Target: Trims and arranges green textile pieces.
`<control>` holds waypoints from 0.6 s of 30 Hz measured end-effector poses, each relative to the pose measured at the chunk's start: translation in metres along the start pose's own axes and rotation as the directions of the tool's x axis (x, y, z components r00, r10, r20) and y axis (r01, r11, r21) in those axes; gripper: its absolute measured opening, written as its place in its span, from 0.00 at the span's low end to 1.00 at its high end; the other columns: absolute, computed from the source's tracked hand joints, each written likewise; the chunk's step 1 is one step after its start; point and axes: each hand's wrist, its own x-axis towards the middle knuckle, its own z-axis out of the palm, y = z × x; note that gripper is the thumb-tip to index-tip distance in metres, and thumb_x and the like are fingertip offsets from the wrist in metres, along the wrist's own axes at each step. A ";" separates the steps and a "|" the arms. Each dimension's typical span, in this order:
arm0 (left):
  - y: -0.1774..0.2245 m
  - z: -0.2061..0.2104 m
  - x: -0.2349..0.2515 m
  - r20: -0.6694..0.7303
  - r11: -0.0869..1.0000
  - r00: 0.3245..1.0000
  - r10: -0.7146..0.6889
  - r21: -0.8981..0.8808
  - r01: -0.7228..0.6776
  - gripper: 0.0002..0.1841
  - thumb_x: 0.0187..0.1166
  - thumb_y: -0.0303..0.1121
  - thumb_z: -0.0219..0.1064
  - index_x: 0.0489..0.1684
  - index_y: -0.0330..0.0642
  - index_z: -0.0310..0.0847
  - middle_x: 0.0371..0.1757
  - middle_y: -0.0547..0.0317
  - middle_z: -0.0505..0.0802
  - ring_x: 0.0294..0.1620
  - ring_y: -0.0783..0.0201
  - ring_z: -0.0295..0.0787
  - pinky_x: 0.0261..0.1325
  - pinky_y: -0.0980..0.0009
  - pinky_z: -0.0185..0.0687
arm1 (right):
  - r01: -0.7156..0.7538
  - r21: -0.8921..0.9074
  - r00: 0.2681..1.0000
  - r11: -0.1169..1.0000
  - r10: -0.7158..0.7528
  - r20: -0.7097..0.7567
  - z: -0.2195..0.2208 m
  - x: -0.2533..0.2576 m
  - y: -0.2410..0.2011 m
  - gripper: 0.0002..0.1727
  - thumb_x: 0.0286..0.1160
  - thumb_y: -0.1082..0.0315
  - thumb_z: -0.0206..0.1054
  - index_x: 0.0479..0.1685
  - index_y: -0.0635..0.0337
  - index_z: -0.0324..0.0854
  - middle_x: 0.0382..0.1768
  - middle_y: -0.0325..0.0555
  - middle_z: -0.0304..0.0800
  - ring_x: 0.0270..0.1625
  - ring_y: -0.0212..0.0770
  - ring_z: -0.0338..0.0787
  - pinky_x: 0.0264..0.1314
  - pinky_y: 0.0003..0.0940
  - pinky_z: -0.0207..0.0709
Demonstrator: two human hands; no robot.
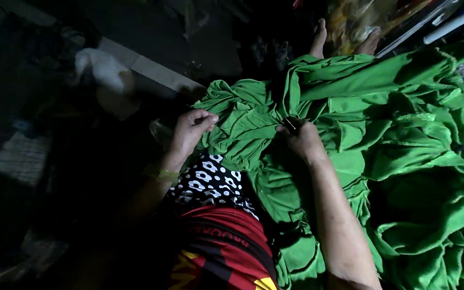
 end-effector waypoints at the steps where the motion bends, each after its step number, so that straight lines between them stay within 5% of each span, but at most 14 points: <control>1: 0.003 0.001 0.001 0.006 0.999 1.000 0.023 0.021 -0.023 0.06 0.81 0.28 0.67 0.44 0.33 0.85 0.39 0.64 0.90 0.37 0.79 0.85 0.48 0.79 0.84 | -0.003 0.031 1.000 1.000 0.003 -0.009 0.000 -0.002 0.000 0.20 0.86 0.60 0.66 0.63 0.68 0.83 0.48 0.63 0.91 0.46 0.58 0.92 0.55 0.60 0.82; 5: 0.027 0.013 0.010 0.074 0.989 0.995 0.061 0.128 -0.070 0.09 0.80 0.29 0.70 0.48 0.31 0.86 0.43 0.56 0.90 0.40 0.74 0.85 0.50 0.74 0.84 | 0.101 0.191 0.989 0.976 -0.078 -0.127 0.005 -0.009 -0.003 0.14 0.82 0.68 0.68 0.59 0.66 0.82 0.45 0.53 0.90 0.34 0.40 0.89 0.41 0.41 0.85; 8: 0.034 0.028 0.020 0.126 0.972 0.976 0.177 0.131 -0.193 0.09 0.80 0.27 0.69 0.48 0.29 0.85 0.40 0.54 0.92 0.36 0.75 0.88 0.46 0.77 0.86 | 0.218 0.308 0.968 0.926 -0.165 -0.190 0.009 -0.009 -0.016 0.10 0.79 0.70 0.68 0.53 0.66 0.83 0.43 0.47 0.88 0.38 0.31 0.85 0.44 0.30 0.80; 10: 0.036 0.034 0.028 0.231 0.937 0.953 0.198 0.241 -0.253 0.13 0.82 0.27 0.67 0.58 0.29 0.86 0.46 0.45 0.93 0.41 0.64 0.91 0.51 0.68 0.88 | 0.192 0.389 0.979 0.901 -0.147 -0.142 0.013 -0.005 -0.029 0.09 0.79 0.71 0.68 0.52 0.66 0.82 0.44 0.45 0.87 0.41 0.28 0.84 0.48 0.27 0.80; 12: 0.039 0.040 0.033 0.328 0.891 0.931 0.158 0.359 -0.277 0.15 0.83 0.27 0.66 0.63 0.28 0.85 0.50 0.38 0.93 0.47 0.53 0.92 0.58 0.58 0.86 | 0.142 0.401 0.989 0.905 -0.113 -0.093 0.024 0.002 -0.034 0.13 0.78 0.70 0.70 0.55 0.67 0.82 0.47 0.49 0.88 0.46 0.35 0.87 0.53 0.35 0.81; 15: 0.039 0.040 0.034 0.343 0.867 0.930 0.133 0.415 -0.277 0.11 0.84 0.29 0.67 0.49 0.29 0.90 0.46 0.40 0.93 0.45 0.54 0.92 0.57 0.58 0.86 | 0.077 0.348 0.997 0.934 -0.061 -0.055 0.042 0.012 -0.030 0.19 0.77 0.68 0.71 0.63 0.67 0.80 0.51 0.57 0.89 0.52 0.49 0.89 0.60 0.52 0.81; 18: 0.038 0.033 0.030 0.371 0.887 0.927 0.053 0.409 -0.214 0.12 0.87 0.30 0.63 0.50 0.28 0.88 0.46 0.42 0.92 0.44 0.57 0.91 0.56 0.60 0.87 | 0.058 0.325 0.998 0.944 -0.054 -0.020 0.046 0.012 -0.024 0.23 0.78 0.65 0.70 0.70 0.66 0.76 0.53 0.59 0.89 0.55 0.52 0.89 0.61 0.56 0.80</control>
